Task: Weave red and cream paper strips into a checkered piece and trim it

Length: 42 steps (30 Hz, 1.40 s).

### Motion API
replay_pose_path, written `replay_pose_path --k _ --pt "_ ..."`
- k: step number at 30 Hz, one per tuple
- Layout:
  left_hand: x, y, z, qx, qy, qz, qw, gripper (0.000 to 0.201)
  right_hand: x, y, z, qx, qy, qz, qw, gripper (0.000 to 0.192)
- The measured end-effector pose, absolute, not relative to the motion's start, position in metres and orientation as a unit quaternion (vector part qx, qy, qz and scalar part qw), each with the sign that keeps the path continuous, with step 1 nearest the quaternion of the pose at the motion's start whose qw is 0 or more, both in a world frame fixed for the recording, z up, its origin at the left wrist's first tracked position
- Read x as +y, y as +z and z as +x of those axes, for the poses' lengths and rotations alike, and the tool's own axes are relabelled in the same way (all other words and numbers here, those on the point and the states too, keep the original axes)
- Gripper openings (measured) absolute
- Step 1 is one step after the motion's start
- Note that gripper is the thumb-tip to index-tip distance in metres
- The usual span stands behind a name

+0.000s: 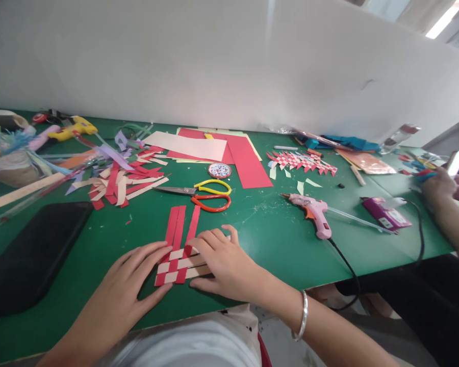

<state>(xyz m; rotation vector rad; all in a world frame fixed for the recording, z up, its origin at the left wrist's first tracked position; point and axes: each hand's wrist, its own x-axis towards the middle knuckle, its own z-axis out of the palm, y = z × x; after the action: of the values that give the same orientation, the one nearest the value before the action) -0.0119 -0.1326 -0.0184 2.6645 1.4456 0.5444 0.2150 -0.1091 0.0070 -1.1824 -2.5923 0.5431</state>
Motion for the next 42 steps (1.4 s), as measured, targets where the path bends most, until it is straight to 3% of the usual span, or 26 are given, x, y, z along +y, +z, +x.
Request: replay_pose_path --k 5,10,19,29,38,42 --pt "-0.125 -0.015 -0.023 0.454 0.159 0.876 0.031 0.047 -0.111 0.001 0.206 -0.882 0.181 -0.409 0.148 0.048" --pt "-0.12 -0.012 -0.028 0.444 0.147 0.883 0.033 0.039 -0.108 0.0 0.204 -0.883 0.185 -0.404 0.152 0.045" --pt "-0.119 -0.013 -0.024 0.463 0.162 0.865 0.104 0.031 -0.105 0.004 0.202 -0.869 0.239 -0.404 0.158 0.034" --pt "-0.125 -0.015 -0.022 0.491 0.187 0.829 0.189 0.03 -0.099 0.005 0.202 -0.875 0.233 -0.401 0.137 0.035" --pt "-0.124 -0.011 -0.009 0.503 0.196 0.817 0.202 0.033 -0.094 0.009 0.201 -0.879 0.228 -0.403 0.115 0.031" --pt "-0.122 -0.012 -0.008 0.51 0.189 0.819 0.185 0.031 -0.095 0.008 0.201 -0.883 0.233 -0.388 0.121 0.038"
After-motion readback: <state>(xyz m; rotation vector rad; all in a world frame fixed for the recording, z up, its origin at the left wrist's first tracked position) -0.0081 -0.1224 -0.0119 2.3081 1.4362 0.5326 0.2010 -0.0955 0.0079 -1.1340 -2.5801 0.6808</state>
